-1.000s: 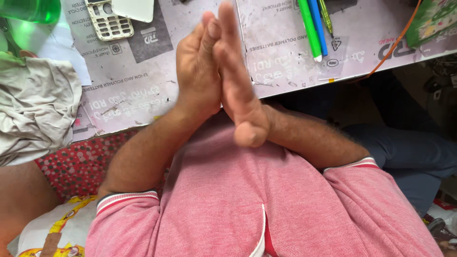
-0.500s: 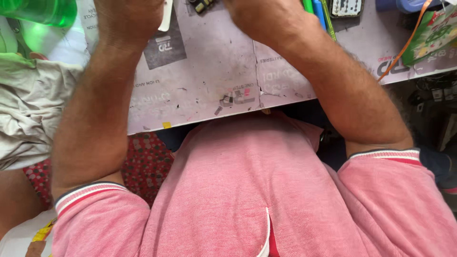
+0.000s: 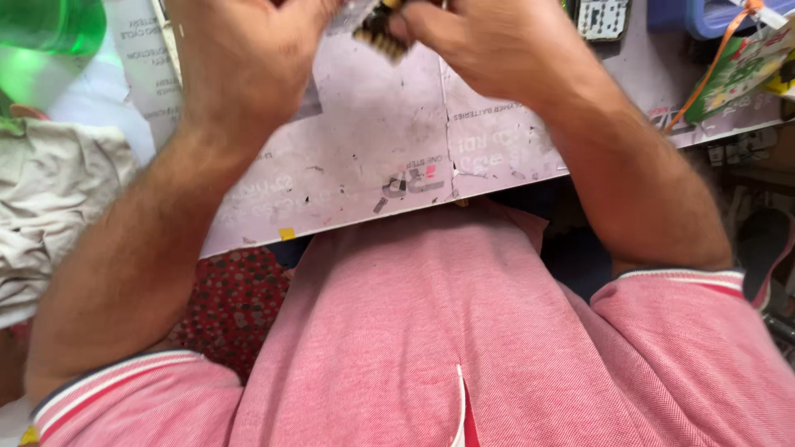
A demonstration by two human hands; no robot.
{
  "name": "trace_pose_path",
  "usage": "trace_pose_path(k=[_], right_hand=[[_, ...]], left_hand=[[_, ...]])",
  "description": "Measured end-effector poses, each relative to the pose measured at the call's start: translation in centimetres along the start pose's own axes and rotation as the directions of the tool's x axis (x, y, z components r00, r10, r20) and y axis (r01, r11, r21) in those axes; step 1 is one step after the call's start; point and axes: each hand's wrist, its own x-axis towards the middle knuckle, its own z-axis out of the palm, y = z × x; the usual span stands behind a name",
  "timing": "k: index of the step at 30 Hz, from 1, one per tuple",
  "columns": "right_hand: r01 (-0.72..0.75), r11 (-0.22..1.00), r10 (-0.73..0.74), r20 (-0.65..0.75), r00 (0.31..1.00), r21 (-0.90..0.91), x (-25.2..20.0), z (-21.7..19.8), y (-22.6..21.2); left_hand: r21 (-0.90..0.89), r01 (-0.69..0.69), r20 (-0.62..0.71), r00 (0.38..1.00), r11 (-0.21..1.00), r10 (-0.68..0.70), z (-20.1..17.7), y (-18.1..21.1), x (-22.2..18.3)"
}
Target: The person cleans a small keypad component with a brush and then scrapes at the edges and surface of the component using a utility knife.
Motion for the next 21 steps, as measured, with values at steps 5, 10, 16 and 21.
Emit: trace_pose_path(k=[5, 10, 16, 21], right_hand=[[-0.049, 0.565, 0.167, -0.056, 0.984, 0.824, -4.0, 0.5, -1.6], [-0.061, 0.284, 0.314, -0.033, 0.949, 0.957, -6.0, 3.5, -0.9], [-0.114, 0.172, 0.387, 0.040, 0.921, 0.978, -5.8, 4.1, 0.2], [-0.104, 0.102, 0.359, 0.061, 0.931, 0.989, -5.8, 3.8, 0.3]], left_hand=[[-0.537, 0.436, 0.412, 0.883, 0.722, -0.226, 0.0, 2.4, -0.2], [-0.660, 0.585, 0.562, 0.801, 0.471, -0.207, 1.7, 2.0, -0.8], [-0.680, 0.580, 0.568, 0.803, 0.448, -0.178, 2.4, 0.2, -1.3], [-0.686, 0.598, 0.585, 0.792, 0.413, -0.175, 2.1, -0.4, -1.8]])
